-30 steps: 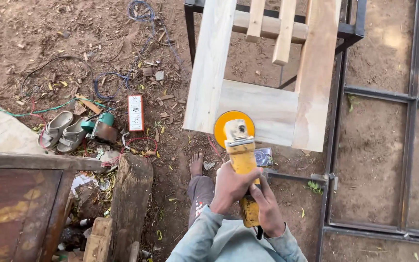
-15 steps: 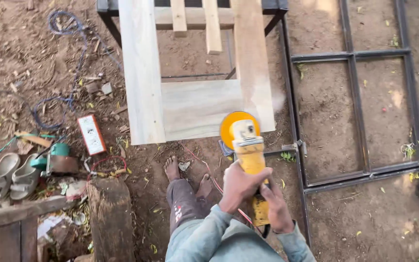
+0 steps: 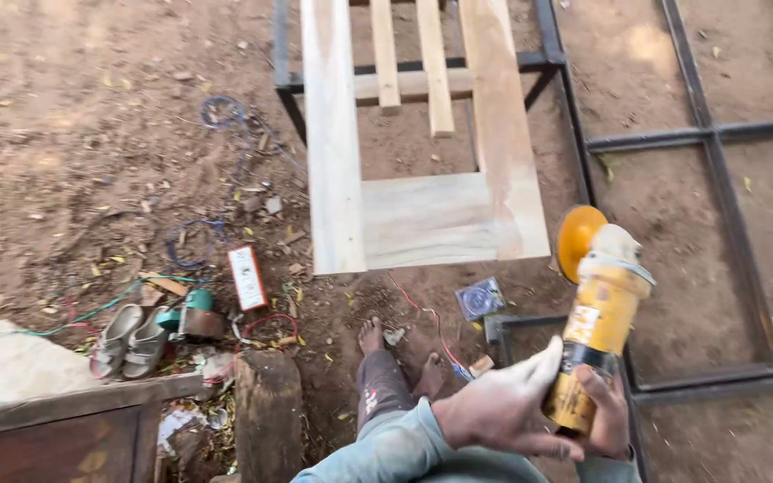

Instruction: Sand the surface of a wooden door frame using an angle grinder with a sanding disc.

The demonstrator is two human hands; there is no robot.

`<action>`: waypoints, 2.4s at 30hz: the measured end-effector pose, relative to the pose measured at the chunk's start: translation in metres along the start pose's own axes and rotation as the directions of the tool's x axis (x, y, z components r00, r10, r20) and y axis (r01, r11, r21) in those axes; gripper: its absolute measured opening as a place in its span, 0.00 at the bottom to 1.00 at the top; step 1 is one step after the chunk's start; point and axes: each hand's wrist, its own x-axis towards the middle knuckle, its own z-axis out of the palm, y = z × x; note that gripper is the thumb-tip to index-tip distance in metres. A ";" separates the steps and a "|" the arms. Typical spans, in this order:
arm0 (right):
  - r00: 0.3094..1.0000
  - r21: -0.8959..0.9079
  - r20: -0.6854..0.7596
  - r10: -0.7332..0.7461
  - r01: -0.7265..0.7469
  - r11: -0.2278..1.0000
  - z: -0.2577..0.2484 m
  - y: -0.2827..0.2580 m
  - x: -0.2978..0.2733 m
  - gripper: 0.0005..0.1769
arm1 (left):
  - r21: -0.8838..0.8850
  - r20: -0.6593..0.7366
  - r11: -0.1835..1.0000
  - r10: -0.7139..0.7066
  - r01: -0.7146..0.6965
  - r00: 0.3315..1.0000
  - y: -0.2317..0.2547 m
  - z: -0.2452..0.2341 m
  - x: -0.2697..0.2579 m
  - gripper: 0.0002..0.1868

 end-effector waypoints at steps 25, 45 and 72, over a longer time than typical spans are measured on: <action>0.971 0.452 0.231 0.053 -0.156 0.878 0.043 0.011 -0.012 0.35 | 0.577 -0.490 0.632 -0.238 0.517 0.838 -0.206 -0.187 -0.030 0.47; 0.988 0.538 0.155 -0.026 -0.063 0.841 0.036 0.033 -0.058 0.51 | 0.685 -0.207 0.683 -0.150 0.253 0.967 -0.233 -0.056 0.094 0.39; 0.894 0.533 0.448 0.024 -0.288 0.795 -0.020 0.014 -0.002 0.58 | 0.669 -0.603 0.268 -0.350 0.693 0.717 -0.197 -0.187 -0.050 0.56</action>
